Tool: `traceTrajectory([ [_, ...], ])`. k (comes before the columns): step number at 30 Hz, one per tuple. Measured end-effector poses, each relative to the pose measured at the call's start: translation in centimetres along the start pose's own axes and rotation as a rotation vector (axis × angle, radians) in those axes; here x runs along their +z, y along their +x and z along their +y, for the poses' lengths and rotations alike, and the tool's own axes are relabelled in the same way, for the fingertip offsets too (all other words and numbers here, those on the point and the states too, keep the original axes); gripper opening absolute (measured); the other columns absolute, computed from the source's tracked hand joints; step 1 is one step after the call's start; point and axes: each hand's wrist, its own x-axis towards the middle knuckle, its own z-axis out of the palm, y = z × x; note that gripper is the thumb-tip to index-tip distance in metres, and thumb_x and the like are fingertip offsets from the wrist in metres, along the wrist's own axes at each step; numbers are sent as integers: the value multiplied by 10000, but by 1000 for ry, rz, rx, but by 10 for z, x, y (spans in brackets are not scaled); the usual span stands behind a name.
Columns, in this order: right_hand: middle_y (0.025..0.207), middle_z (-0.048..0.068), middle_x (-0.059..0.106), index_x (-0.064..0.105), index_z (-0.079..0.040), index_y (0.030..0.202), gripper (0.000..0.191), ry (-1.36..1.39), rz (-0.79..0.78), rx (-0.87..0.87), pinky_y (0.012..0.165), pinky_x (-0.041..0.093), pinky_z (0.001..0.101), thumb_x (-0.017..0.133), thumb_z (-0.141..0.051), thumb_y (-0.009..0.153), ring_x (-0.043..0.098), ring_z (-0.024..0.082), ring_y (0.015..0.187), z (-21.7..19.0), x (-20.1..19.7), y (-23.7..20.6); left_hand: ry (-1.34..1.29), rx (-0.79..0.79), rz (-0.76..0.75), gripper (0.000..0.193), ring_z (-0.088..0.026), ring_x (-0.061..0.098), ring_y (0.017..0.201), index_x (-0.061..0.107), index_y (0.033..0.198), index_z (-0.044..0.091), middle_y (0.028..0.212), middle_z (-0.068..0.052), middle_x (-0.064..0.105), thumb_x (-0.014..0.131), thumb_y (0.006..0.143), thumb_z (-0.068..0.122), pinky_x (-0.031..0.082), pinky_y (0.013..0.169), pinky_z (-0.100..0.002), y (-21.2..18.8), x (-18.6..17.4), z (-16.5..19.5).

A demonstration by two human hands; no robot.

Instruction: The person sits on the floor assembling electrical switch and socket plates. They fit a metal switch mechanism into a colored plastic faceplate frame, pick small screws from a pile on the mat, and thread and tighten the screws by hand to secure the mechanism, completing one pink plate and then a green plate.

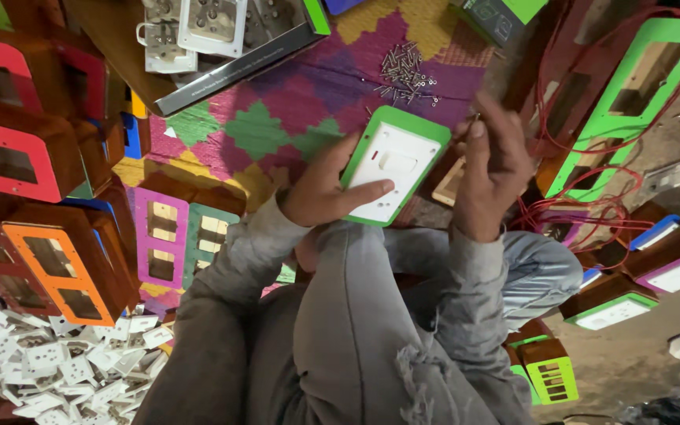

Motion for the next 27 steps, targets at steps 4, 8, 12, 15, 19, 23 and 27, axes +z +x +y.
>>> traceTrajectory([
  [4, 1123, 76, 667, 640, 44, 1306, 166, 12, -1, -69, 879, 561, 273, 598, 23, 1146, 664, 134, 974, -11, -1, -7, -22, -3, -26, 619, -127, 636, 1149, 452, 1499, -11, 1277, -79, 666, 755, 969, 98, 548, 1006, -310, -2, -4, 1],
  [8, 1042, 124, 716, 681, 57, 1188, 127, -53, 84, -89, 871, 589, 308, 601, 56, 1090, 709, 166, 946, -22, -1, -13, 25, 19, -19, 688, -119, 632, 1134, 390, 1531, -9, 1272, -62, 661, 753, 959, 109, 541, 992, -308, -3, -5, 6],
  [12, 1005, 118, 734, 711, 25, 1074, 98, -74, -54, -209, 809, 579, 288, 645, 83, 1030, 705, 173, 879, -37, 3, -15, 158, 66, -9, 663, -162, 681, 1023, 441, 1501, -6, 1169, -100, 707, 769, 946, 145, 559, 917, -328, -2, -2, 12],
  [15, 996, 106, 721, 752, -2, 1005, 131, -286, -173, -305, 822, 521, 297, 731, 91, 915, 662, 199, 930, -46, 8, -11, 349, 160, 2, 609, -230, 731, 970, 496, 1446, 6, 1111, -134, 726, 781, 941, 192, 567, 885, -355, 0, 1, 14],
  [19, 1088, 104, 662, 782, -51, 946, 151, -408, -193, -345, 865, 481, 317, 802, 42, 830, 599, 224, 1009, -50, 19, -5, 438, 191, -4, 570, -345, 715, 959, 502, 1390, -5, 1090, -192, 701, 759, 942, 236, 550, 844, -406, 1, 2, 16],
  [23, 1086, 90, 624, 799, -81, 954, 171, -378, -210, -270, 882, 512, 298, 764, 41, 840, 628, 202, 1028, -52, 21, -6, 459, 96, -26, 590, -397, 701, 910, 484, 1357, -41, 1020, -216, 689, 735, 915, 259, 534, 774, -443, -1, 2, 17],
  [27, 1131, 101, 636, 755, -57, 953, 160, -354, -243, -219, 917, 522, 321, 816, 47, 848, 638, 197, 1067, -50, 19, -5, 543, 159, -26, 598, -427, 681, 943, 459, 1386, -64, 1073, -249, 670, 715, 936, 236, 528, 801, -472, -2, 2, 13],
])
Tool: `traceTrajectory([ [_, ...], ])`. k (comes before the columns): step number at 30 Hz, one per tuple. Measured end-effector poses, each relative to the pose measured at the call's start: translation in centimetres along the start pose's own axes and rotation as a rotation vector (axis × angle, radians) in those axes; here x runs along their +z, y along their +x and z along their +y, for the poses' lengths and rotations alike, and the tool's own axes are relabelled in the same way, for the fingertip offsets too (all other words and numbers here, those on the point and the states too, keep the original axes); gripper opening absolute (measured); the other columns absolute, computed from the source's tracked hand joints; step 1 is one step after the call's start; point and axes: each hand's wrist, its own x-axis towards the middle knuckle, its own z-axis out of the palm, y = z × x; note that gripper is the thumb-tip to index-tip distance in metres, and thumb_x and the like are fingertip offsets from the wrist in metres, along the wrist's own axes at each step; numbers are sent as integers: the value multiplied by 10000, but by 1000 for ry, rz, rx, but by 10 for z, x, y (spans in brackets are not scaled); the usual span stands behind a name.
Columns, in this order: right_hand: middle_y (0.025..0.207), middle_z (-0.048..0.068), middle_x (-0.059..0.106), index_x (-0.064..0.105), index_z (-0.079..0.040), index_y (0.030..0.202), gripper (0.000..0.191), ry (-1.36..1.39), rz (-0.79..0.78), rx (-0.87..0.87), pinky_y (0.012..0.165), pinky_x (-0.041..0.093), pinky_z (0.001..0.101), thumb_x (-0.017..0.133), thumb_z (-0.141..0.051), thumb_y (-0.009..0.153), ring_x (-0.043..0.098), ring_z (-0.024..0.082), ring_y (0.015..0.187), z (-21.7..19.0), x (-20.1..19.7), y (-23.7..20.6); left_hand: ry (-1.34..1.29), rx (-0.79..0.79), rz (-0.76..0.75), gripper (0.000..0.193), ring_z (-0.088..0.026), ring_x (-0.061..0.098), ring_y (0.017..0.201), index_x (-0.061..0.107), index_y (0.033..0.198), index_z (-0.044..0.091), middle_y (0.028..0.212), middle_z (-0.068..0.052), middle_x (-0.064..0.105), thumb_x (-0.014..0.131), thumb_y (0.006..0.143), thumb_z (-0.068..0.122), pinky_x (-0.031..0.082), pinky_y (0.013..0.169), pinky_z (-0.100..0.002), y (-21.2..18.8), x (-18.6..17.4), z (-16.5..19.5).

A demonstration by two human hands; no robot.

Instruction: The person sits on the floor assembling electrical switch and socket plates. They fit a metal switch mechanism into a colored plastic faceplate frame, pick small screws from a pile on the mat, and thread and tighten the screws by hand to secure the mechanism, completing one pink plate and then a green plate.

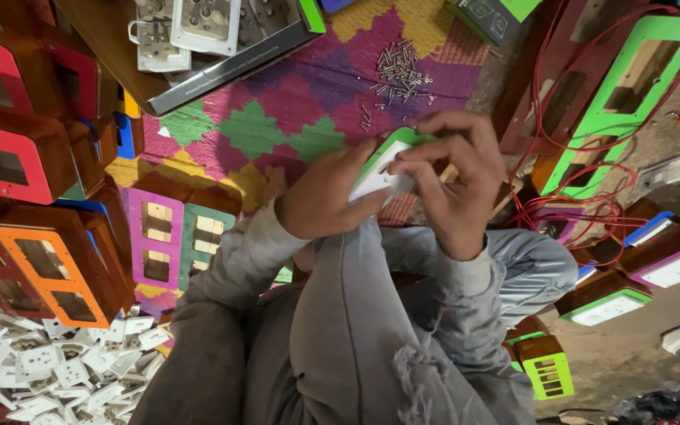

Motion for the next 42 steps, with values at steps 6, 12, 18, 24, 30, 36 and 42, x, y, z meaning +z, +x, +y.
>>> traceTrajectory([
  [6, 1113, 61, 637, 559, -26, 1094, 385, 469, -116, 302, 906, 549, 287, 826, 91, 842, 650, 145, 1027, 15, 4, 10, 150, 17, 31, 620, -465, 667, 977, 438, 1434, -71, 1164, -287, 638, 689, 942, 211, 533, 820, -504, -5, 4, -6],
  [12, 1025, 37, 612, 533, -28, 1073, 415, 334, -158, 301, 852, 537, 261, 829, 120, 822, 630, 120, 952, 16, 5, 13, 193, 16, 20, 607, -475, 658, 984, 429, 1414, -71, 1189, -293, 622, 684, 945, 218, 529, 816, -527, -4, 3, -10],
  [18, 967, 23, 587, 521, -35, 1045, 401, 373, -138, 336, 815, 518, 250, 820, 109, 821, 603, 105, 900, 15, 8, 14, 174, -13, 0, 592, -469, 661, 978, 447, 1407, -53, 1183, -289, 640, 670, 924, 207, 536, 817, -527, -3, 3, -10],
  [24, 1079, 42, 636, 598, 20, 1153, 409, 400, -81, 311, 913, 526, 263, 862, 51, 842, 620, 118, 1007, 20, 11, 6, 90, 25, 55, 660, -445, 677, 973, 473, 1401, -67, 1107, -266, 664, 728, 872, 234, 543, 829, -494, -2, -1, -14],
  [30, 1095, 64, 695, 665, 46, 1166, 328, 474, -83, 417, 901, 551, 272, 820, 10, 879, 667, 127, 1012, 24, 3, -1, 108, 28, 8, 651, -448, 668, 991, 503, 1383, -60, 1105, -262, 674, 761, 870, 249, 519, 845, -497, 2, -1, -20],
  [36, 1059, 51, 702, 693, 56, 1126, 271, 374, -63, 354, 883, 540, 261, 818, 22, 888, 656, 116, 971, 22, 7, 4, 74, 6, -1, 681, -437, 676, 988, 486, 1396, -70, 1094, -259, 680, 767, 875, 268, 523, 837, -488, 6, -2, -22],
  [42, 952, 12, 667, 747, 18, 1093, 133, 189, -121, 360, 688, 445, 215, 748, -67, 991, 585, 68, 797, 20, -8, 5, -105, -43, -162, 772, -367, 726, 946, 458, 1447, -52, 1079, -224, 699, 766, 849, 328, 560, 806, -461, 13, -26, -19],
])
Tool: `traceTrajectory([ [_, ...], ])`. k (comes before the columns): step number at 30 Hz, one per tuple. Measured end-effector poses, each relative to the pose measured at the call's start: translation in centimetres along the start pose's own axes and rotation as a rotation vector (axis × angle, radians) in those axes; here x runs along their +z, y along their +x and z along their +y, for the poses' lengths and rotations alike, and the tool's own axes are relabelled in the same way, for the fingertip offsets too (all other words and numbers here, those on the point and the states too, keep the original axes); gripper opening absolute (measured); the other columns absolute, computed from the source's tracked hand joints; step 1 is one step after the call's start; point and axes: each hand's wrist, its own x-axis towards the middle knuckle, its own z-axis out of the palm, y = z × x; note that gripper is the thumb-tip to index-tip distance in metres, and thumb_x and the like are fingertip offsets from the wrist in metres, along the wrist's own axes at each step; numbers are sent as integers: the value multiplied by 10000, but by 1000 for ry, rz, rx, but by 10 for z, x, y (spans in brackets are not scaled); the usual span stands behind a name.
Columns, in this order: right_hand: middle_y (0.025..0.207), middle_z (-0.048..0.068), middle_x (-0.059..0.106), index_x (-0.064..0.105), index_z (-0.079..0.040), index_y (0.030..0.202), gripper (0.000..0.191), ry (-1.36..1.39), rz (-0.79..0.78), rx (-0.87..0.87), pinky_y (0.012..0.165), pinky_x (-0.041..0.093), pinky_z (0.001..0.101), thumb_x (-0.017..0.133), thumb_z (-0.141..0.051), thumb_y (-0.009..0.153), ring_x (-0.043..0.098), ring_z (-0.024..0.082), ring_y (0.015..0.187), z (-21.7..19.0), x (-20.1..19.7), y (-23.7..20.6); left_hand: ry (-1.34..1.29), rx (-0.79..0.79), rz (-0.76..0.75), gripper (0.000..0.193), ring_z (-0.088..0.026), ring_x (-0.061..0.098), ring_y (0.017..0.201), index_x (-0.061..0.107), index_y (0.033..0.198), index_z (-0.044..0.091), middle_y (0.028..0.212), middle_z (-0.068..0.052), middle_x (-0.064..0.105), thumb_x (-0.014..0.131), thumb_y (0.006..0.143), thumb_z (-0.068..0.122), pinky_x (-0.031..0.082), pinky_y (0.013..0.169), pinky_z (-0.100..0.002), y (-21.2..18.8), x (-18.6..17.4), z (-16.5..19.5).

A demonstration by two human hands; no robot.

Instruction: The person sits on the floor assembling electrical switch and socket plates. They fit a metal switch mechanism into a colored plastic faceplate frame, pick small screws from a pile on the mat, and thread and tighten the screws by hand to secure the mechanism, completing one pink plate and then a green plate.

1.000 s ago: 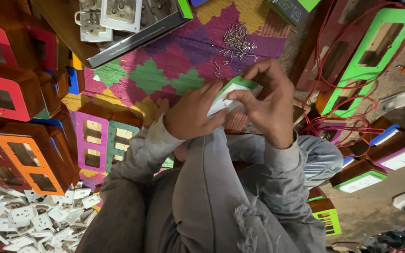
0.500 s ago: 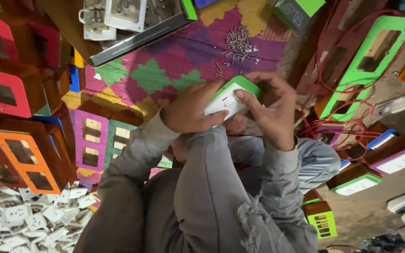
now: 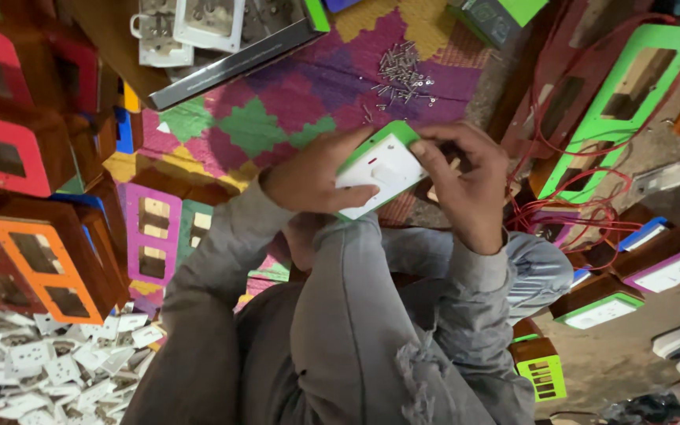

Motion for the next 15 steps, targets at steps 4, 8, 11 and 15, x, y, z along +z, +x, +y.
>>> traceTrajectory([
  [4, 927, 13, 649, 741, 37, 1073, 112, -76, 46, -87, 703, 432, 208, 763, -49, 1004, 565, 61, 814, 7, -3, 1, 198, 58, 87, 858, -397, 687, 1097, 409, 1505, -27, 1261, -234, 654, 808, 884, 411, 547, 901, -480, 6, -1, 16],
  [8, 937, -2, 683, 730, 48, 1081, 127, 116, 159, 1, 740, 469, 200, 740, -66, 1026, 598, 46, 837, 10, -2, 1, 447, 237, 208, 1045, -445, 564, 1314, 359, 1537, 6, 1513, -264, 465, 858, 802, 557, 509, 1012, -498, 3, 7, 34],
  [11, 957, 16, 706, 725, 66, 1071, 140, 208, 200, 4, 784, 489, 211, 752, -62, 1022, 609, 55, 874, 10, 4, 2, 755, 282, 308, 1033, -440, 479, 1377, 363, 1558, 55, 1539, -221, 394, 883, 793, 514, 424, 1115, -581, 5, 19, 39],
  [15, 933, 6, 705, 739, 59, 1091, 163, 200, 232, 50, 755, 488, 209, 761, -74, 1001, 600, 52, 841, 7, 10, 2, 807, 243, 304, 995, -403, 450, 1447, 364, 1614, 82, 1604, -202, 389, 896, 822, 363, 402, 1171, -540, 10, 24, 34],
])
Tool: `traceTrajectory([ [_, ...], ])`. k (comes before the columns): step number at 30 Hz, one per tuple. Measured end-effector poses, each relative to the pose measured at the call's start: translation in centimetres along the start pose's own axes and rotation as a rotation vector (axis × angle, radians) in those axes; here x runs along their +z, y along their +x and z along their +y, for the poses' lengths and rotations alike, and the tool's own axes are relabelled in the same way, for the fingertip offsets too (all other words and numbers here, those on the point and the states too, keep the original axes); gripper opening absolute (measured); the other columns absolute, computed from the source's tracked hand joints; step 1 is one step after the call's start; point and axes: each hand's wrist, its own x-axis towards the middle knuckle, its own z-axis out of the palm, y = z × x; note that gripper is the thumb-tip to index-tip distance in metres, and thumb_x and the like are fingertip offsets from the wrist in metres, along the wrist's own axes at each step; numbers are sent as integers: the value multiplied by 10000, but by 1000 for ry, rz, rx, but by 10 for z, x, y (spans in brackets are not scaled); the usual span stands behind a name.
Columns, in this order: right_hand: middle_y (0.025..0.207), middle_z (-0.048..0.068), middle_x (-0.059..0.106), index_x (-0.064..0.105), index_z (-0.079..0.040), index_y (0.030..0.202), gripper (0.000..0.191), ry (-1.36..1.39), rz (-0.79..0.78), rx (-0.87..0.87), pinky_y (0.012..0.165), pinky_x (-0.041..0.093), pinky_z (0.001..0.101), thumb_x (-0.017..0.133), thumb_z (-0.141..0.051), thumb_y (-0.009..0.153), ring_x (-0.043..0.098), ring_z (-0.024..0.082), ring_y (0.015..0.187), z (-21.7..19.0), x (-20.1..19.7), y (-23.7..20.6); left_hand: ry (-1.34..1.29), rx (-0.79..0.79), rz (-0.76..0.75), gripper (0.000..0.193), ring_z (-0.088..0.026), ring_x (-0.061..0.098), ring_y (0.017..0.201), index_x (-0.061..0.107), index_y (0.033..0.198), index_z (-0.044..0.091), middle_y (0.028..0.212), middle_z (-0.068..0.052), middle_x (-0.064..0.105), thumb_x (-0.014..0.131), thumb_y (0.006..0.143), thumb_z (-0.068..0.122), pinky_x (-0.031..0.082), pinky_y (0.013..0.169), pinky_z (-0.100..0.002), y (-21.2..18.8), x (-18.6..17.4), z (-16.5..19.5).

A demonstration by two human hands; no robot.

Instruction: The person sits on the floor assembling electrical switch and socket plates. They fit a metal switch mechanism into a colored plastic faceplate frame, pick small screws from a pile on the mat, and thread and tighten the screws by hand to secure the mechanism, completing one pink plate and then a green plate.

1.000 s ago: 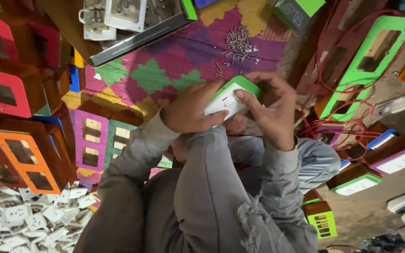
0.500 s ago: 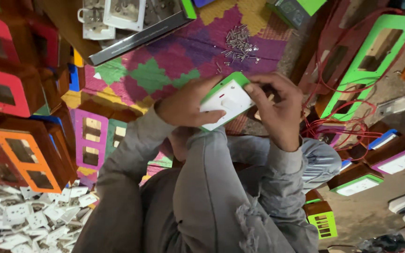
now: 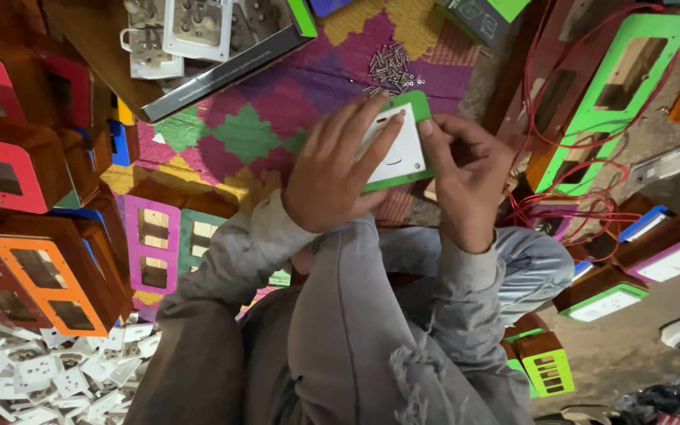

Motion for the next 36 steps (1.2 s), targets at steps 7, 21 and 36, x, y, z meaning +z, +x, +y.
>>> traceTrajectory([
  [7, 900, -2, 676, 743, 30, 1120, 198, -99, -96, 2, 727, 461, 237, 649, -139, 1080, 583, 71, 816, -6, -7, 1, -230, -103, 39, 930, -384, 496, 1373, 413, 1556, 88, 1530, -192, 431, 864, 773, 306, 436, 1115, -509, -10, 6, -10],
  [21, 1085, 162, 659, 746, -44, 1136, 168, -727, -14, -569, 917, 495, 440, 723, -43, 969, 621, 369, 1041, 17, 28, 85, -2203, -673, 304, 744, -343, 613, 1231, 426, 1559, -12, 1524, -245, 523, 552, 1003, 466, 542, 973, -476, -20, 21, -29],
  [36, 1027, 147, 648, 726, -46, 995, 120, -827, 155, -639, 860, 486, 463, 821, -83, 930, 601, 368, 982, 26, 27, 69, -2276, -690, 282, 722, -381, 604, 1310, 397, 1587, -8, 1575, -260, 480, 507, 1043, 454, 545, 1040, -529, -21, 28, -28],
])
